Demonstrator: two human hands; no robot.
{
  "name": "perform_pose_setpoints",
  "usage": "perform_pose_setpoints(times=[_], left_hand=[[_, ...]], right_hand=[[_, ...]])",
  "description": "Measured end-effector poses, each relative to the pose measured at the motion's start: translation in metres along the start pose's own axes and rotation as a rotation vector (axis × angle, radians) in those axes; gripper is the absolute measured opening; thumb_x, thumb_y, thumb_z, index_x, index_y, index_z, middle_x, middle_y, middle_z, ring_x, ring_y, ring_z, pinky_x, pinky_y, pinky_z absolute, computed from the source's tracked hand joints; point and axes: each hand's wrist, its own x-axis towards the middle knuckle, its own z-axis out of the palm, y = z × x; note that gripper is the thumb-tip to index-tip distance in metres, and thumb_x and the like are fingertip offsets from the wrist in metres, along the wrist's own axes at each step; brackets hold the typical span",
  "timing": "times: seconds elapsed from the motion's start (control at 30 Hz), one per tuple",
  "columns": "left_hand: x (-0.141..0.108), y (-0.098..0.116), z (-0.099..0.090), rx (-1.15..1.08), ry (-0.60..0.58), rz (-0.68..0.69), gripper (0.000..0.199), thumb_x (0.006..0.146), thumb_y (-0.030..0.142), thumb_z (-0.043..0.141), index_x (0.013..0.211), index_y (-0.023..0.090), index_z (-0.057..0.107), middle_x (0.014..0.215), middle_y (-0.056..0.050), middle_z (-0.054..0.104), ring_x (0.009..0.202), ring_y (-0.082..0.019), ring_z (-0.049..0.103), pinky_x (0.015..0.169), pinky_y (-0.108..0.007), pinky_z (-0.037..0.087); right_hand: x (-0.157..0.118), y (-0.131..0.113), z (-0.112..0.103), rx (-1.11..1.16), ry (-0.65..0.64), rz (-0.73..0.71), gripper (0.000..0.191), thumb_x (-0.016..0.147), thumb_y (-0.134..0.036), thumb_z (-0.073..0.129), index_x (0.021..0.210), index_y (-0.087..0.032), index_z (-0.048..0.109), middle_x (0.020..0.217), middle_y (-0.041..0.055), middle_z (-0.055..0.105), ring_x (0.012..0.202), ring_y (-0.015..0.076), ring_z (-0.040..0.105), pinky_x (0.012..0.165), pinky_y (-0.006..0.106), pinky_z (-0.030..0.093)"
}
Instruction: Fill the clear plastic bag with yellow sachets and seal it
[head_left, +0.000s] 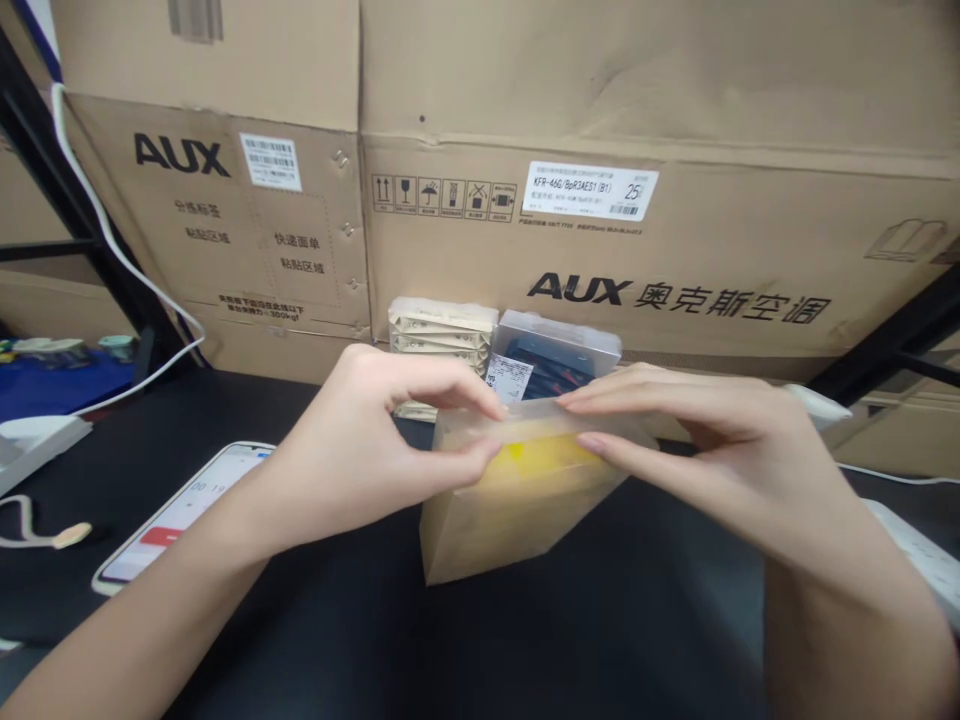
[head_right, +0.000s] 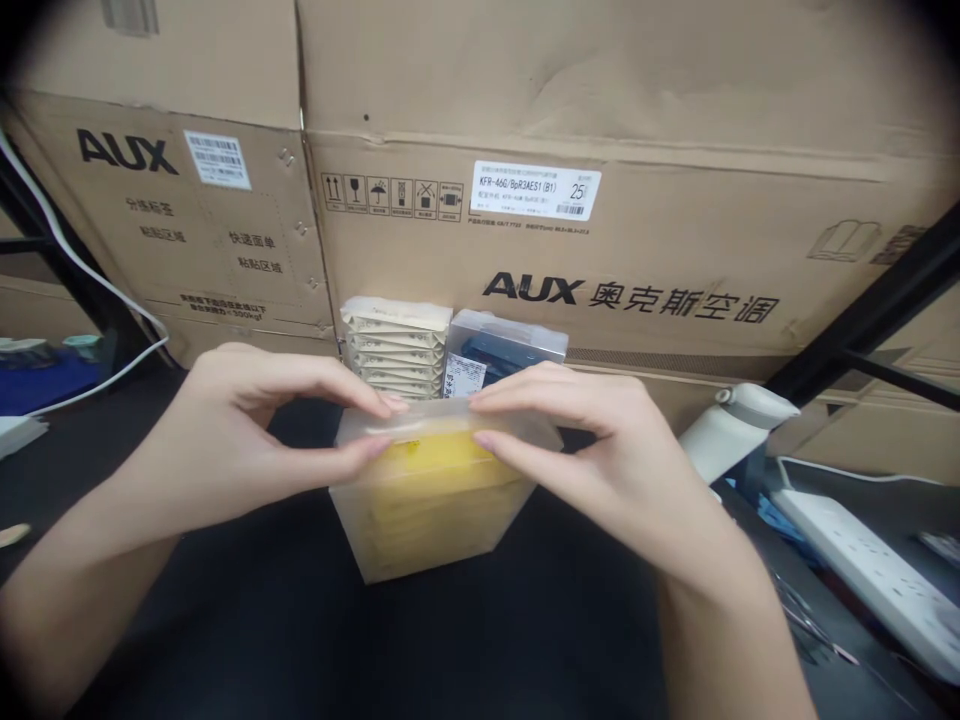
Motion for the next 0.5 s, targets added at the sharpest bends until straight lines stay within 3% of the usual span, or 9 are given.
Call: perform_pose_setpoints(times=[0.27, 0.37, 0.5], left_hand=[[0.005, -0.013, 0.001, -0.186, -0.03, -0.097, 0.02, 0.066, 0.011, 0.069, 0.084, 0.019, 0.07, 0.084, 0.0, 0.072, 0.078, -0.014, 0.067, 0.076, -0.023, 0.054], [0.008, -0.017, 0.003, -0.235, -0.034, -0.109, 0.018, 0.067, 0.011, 0.068, 0.084, 0.017, 0.07, 0.086, -0.001, 0.072, 0.082, -0.016, 0.067, 0.078, -0.025, 0.054], [0.009, -0.018, 0.008, -0.284, 0.009, -0.137, 0.012, 0.069, 0.013, 0.067, 0.081, 0.015, 0.068, 0.086, -0.003, 0.072, 0.082, -0.016, 0.068, 0.078, -0.026, 0.054]], right_hand=[[0.0, 0.001, -0.004, 0.012, -0.026, 0.049, 0.012, 0.076, -0.028, 0.069, 0.087, -0.031, 0.072, 0.091, -0.0022, 0.073, 0.089, 0.0204, 0.066, 0.081, 0.035, 0.053], [-0.001, 0.0, -0.006, -0.117, 0.064, 0.05, 0.005, 0.075, -0.033, 0.069, 0.076, -0.028, 0.068, 0.083, -0.0005, 0.07, 0.08, 0.0212, 0.066, 0.072, 0.035, 0.052], [0.0, 0.002, -0.005, -0.348, 0.167, 0.048, 0.018, 0.075, -0.038, 0.067, 0.066, -0.025, 0.059, 0.072, 0.0012, 0.066, 0.068, 0.0205, 0.063, 0.061, 0.033, 0.047]])
